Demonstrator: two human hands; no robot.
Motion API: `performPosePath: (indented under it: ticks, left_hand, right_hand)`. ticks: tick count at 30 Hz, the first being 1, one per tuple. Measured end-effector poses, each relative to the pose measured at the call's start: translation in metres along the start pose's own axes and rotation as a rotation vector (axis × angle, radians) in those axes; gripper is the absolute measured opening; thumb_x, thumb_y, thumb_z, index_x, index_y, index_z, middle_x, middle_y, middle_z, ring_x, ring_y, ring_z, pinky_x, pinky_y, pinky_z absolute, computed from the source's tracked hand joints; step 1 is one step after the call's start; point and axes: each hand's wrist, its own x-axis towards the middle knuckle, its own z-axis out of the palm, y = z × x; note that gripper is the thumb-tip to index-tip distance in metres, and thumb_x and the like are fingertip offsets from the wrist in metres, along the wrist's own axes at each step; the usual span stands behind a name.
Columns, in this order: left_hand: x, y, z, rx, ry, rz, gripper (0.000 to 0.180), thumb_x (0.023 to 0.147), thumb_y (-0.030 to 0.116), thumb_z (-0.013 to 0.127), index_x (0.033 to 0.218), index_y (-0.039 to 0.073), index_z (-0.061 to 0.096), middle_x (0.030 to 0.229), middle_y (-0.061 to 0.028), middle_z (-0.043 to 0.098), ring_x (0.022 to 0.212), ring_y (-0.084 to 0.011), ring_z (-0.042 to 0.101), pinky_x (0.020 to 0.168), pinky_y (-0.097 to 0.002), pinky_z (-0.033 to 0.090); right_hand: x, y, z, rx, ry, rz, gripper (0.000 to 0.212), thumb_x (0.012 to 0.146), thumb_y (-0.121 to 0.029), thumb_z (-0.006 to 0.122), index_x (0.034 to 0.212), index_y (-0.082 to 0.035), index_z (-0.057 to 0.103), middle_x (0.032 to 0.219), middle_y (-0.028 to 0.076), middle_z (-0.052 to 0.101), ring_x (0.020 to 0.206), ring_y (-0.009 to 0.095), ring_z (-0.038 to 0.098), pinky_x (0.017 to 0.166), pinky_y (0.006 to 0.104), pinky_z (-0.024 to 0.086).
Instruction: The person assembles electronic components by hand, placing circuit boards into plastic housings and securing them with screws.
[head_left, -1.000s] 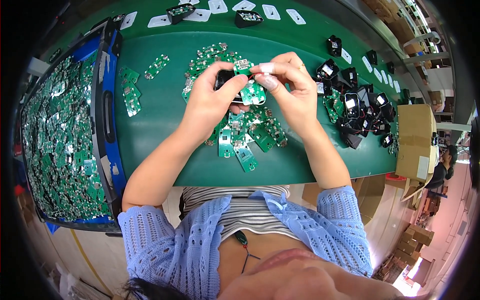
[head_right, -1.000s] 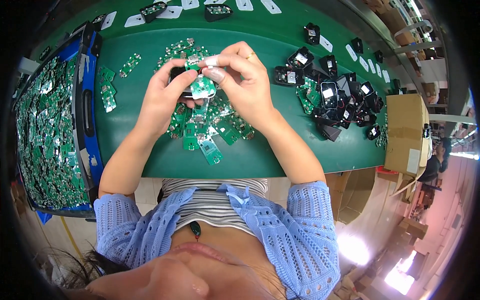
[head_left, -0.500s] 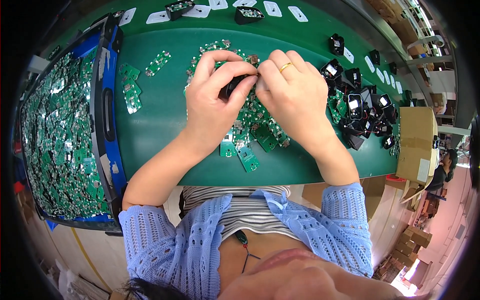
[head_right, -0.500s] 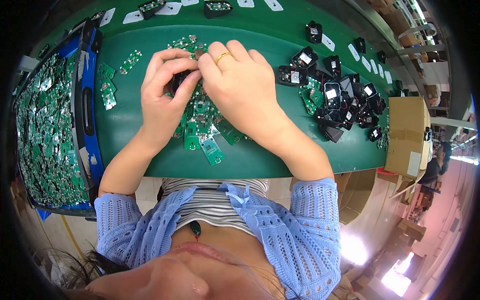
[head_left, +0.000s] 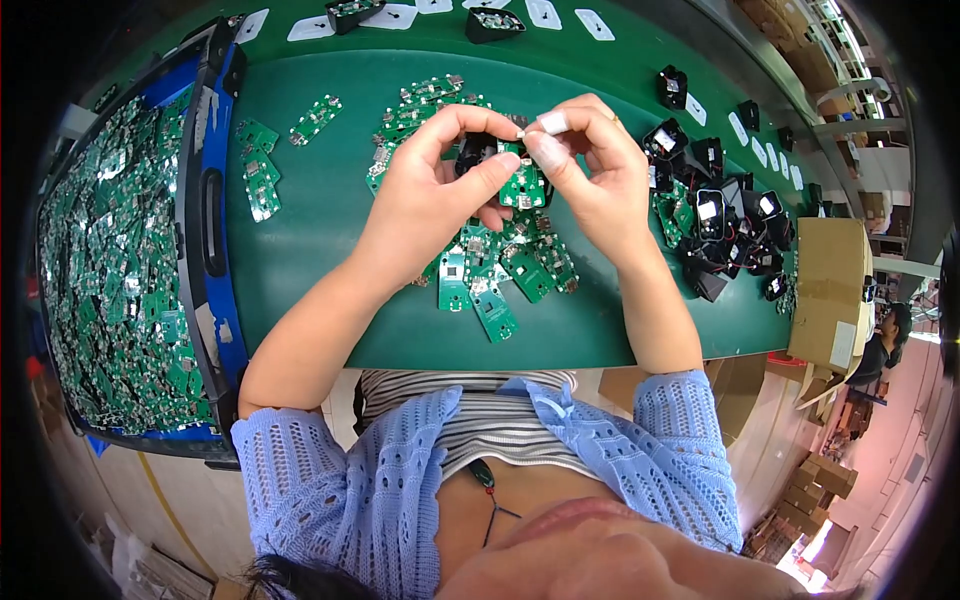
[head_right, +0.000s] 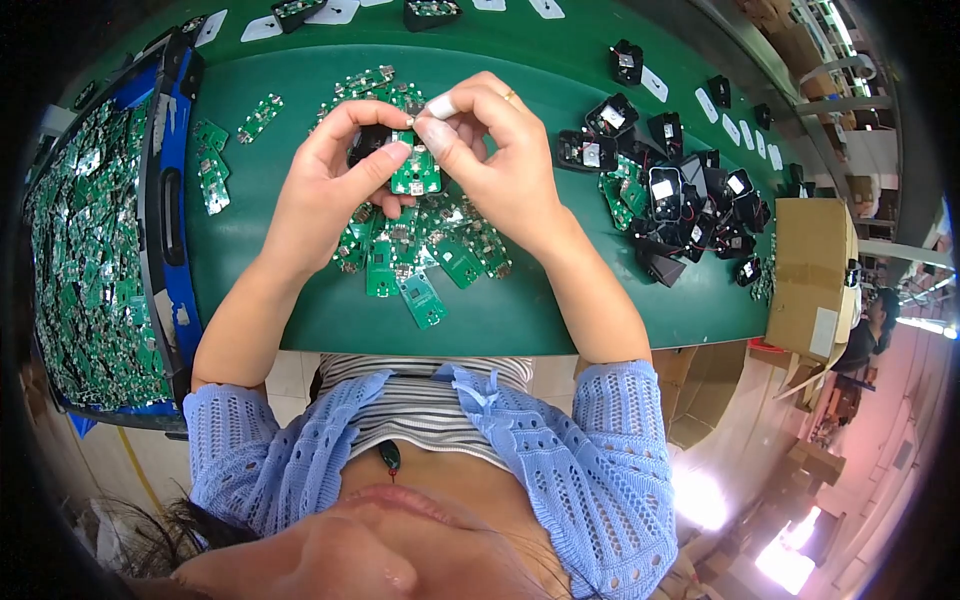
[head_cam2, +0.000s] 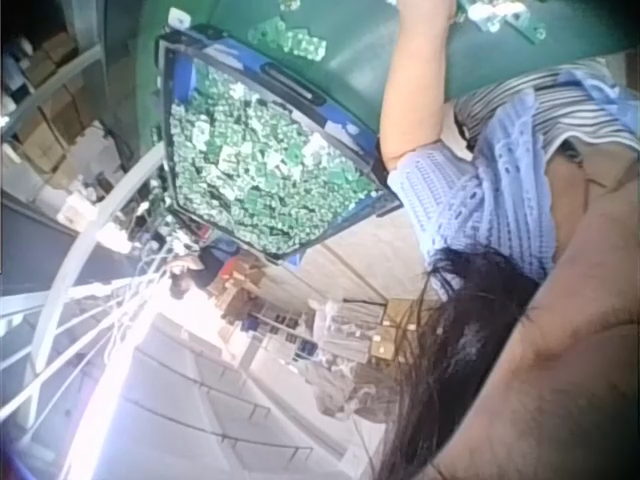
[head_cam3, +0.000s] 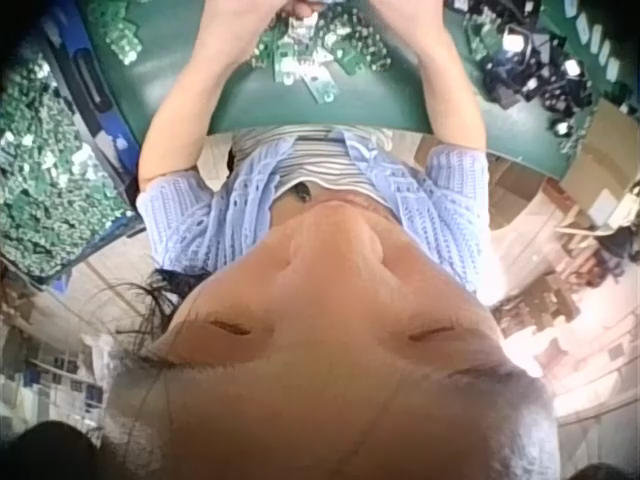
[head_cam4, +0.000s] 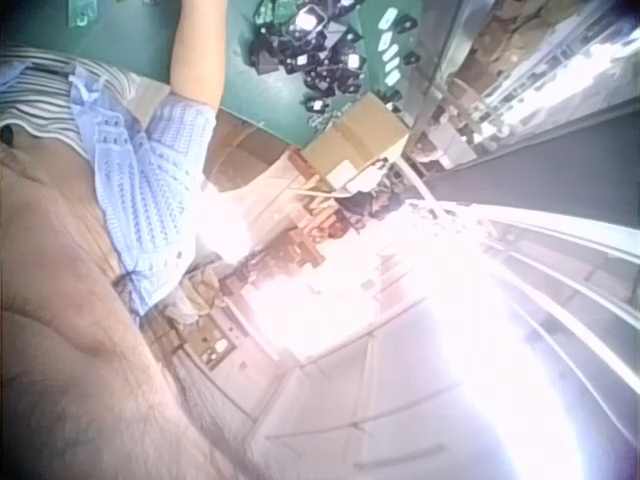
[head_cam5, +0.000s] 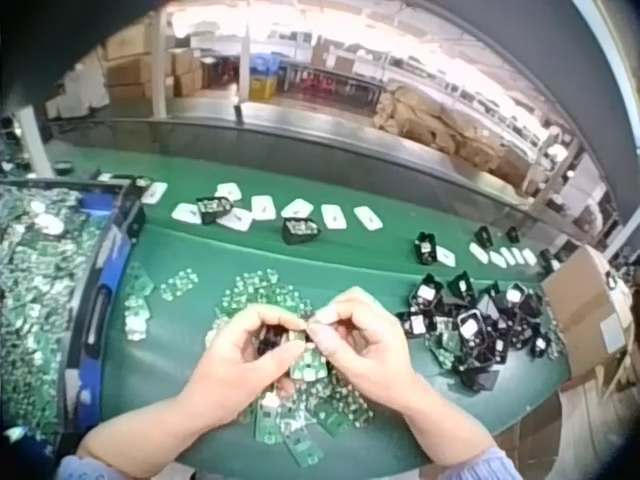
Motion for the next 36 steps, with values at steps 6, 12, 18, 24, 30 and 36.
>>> performPosePath:
  ticks: [6,12,18,24,30,36]
  left_hand:
    - [0.002,-0.002,-0.008,0.121,0.038,0.050,0.012,0.082,0.004,0.058,0.093,0.003,0.058,0.095,-0.0046,0.052,0.066,-0.0065,0.055,0.053,-0.0196,0.049]
    - [0.000,-0.006,-0.001,0.547,0.180,0.478,0.012,0.076,0.000,0.063,0.085,0.007,0.064,0.095,-0.0053,0.051,0.071,-0.0092,0.054,0.056,-0.0202,0.047]
    - [0.004,-0.012,-0.006,0.683,0.177,0.638,0.012,0.073,0.000,0.066,0.082,0.007,0.063,0.094,-0.0067,0.052,0.071,-0.0130,0.056,0.057,-0.0231,0.048]
    - [0.004,-0.008,-0.006,0.647,0.179,0.541,0.012,0.073,0.000,0.066,0.083,0.006,0.062,0.093,-0.0063,0.052,0.071,-0.0131,0.057,0.055,-0.0228,0.049]
    - [0.004,-0.010,-0.006,0.535,0.155,0.466,0.013,0.073,0.001,0.066,0.085,0.005,0.062,0.092,-0.0052,0.052,0.072,-0.0112,0.057,0.054,-0.0221,0.049]
    - [0.004,-0.010,-0.006,0.506,0.163,0.428,0.014,0.074,0.001,0.066,0.086,0.006,0.062,0.092,-0.0045,0.051,0.071,-0.0104,0.055,0.054,-0.0206,0.047]
  right_hand:
    - [0.000,0.005,0.001,0.204,-0.008,0.105,0.010,0.078,-0.007,0.063,0.084,0.000,0.058,0.083,0.002,0.051,0.072,0.008,0.048,0.065,0.0219,0.041]
    - [0.001,0.004,-0.004,0.215,-0.169,0.220,0.012,0.080,-0.010,0.061,0.085,0.000,0.057,0.080,0.000,0.053,0.070,0.006,0.049,0.065,0.0202,0.041]
    - [0.008,-0.015,-0.007,0.361,-0.224,0.391,0.013,0.081,-0.012,0.062,0.086,-0.001,0.058,0.078,-0.001,0.057,0.072,0.004,0.050,0.065,0.0208,0.042]
    - [0.001,-0.006,0.000,0.039,-0.080,0.107,0.014,0.078,-0.010,0.065,0.086,0.000,0.059,0.078,0.003,0.057,0.067,0.008,0.052,0.061,0.0215,0.043]
    - [-0.003,-0.004,0.007,0.052,-0.002,0.005,0.014,0.076,-0.007,0.067,0.085,0.000,0.059,0.078,0.004,0.056,0.063,0.009,0.050,0.056,0.0210,0.042]
    - [-0.002,-0.002,-0.001,0.119,-0.122,0.223,0.012,0.079,-0.009,0.064,0.085,0.001,0.059,0.078,0.002,0.056,0.066,0.008,0.051,0.058,0.0220,0.043]
